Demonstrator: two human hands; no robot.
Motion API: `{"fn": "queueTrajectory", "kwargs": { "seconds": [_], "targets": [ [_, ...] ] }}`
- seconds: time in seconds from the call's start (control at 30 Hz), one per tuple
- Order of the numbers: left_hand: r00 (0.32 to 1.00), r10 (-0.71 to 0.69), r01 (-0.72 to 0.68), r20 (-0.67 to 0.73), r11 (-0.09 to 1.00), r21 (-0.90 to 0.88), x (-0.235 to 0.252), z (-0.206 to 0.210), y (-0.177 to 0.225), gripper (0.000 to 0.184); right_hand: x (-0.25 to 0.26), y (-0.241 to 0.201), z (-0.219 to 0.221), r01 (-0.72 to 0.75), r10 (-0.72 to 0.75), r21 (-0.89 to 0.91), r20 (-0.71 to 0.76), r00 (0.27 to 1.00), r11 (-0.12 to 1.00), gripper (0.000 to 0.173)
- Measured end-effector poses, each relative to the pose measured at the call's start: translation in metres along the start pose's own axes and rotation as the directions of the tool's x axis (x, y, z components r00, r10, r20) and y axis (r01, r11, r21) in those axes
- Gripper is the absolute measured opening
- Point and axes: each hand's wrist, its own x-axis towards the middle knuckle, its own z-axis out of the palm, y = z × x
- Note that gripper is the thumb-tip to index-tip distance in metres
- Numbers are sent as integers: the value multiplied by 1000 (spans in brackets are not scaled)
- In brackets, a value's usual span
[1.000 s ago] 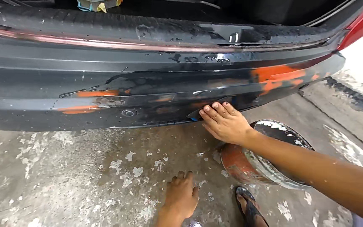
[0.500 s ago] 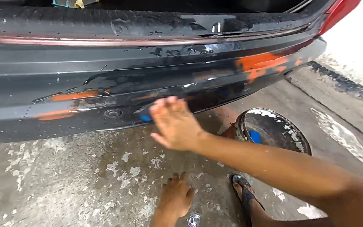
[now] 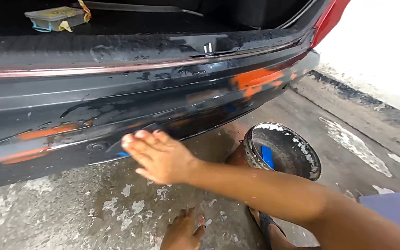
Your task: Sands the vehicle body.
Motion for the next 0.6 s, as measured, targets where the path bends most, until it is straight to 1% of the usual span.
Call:
{"fn": "queueTrajectory", "kwargs": {
  "seconds": [0.03,0.07,0.1,0.13,0.17,0.2,0.23,0.27,0.3,0.33,0.37,0.4,0.43,0.5,0.53,0.6],
  "targets": [
    [1000,23,-23,16,1000,-8,3,1,3,74,12,2,0,89,-90,71,16,996,993,65],
    [999,36,-36,19,999,-9,5,0,3,73,14,12,-1,149,-147,118,-26,989,982,57],
    [999,44,-44,7,999,-12,4,1,2,73,5,29,-5,174,-165,128,-81,983,976,49],
    [999,45,-45,-15,999,-23,3,0,0,73,-15,52,-10,161,-154,58,-103,983,985,48],
    [998,44,-45,-49,998,-32,2,-2,-4,73,-41,79,-16,114,-121,-80,-87,989,990,54],
    [996,43,-46,-77,998,-38,-1,-6,-8,73,-70,107,-21,45,-63,-233,-70,996,971,60],
    [994,37,-42,-100,998,-44,-3,-9,-12,75,-95,130,-25,-22,-2,-333,-71,997,943,68],
    [992,26,-33,-120,998,-51,-4,-11,-13,76,-111,146,-26,-70,40,-381,-84,996,922,76],
    [991,12,-20,-132,998,-54,-4,-12,-12,76,-115,150,-25,-111,74,-395,-106,992,912,85],
    [992,2,-8,-124,999,-48,-4,-11,-10,76,-111,138,-22,-163,123,-370,-132,984,915,94],
    [994,2,-6,-107,1000,-29,-3,-11,-8,75,-99,117,-19,-209,166,-305,-163,973,929,99],
    [996,14,-14,-89,1000,-9,1,-9,-4,75,-80,95,-16,-213,171,-236,-188,967,948,98],
    [998,28,-28,-65,1000,0,6,-6,1,74,-58,77,-16,-164,122,-192,-213,969,968,92],
    [997,69,-69,-22,998,3,13,0,7,72,-23,58,-22,-20,0,-104,-189,982,994,76],
    [996,86,-85,-13,996,12,17,1,8,71,-16,63,-27,47,-60,-72,-192,980,996,67],
    [995,99,-99,-4,995,17,20,3,9,71,-20,95,-47,134,-132,-7,-210,969,991,48]
  ]
}}
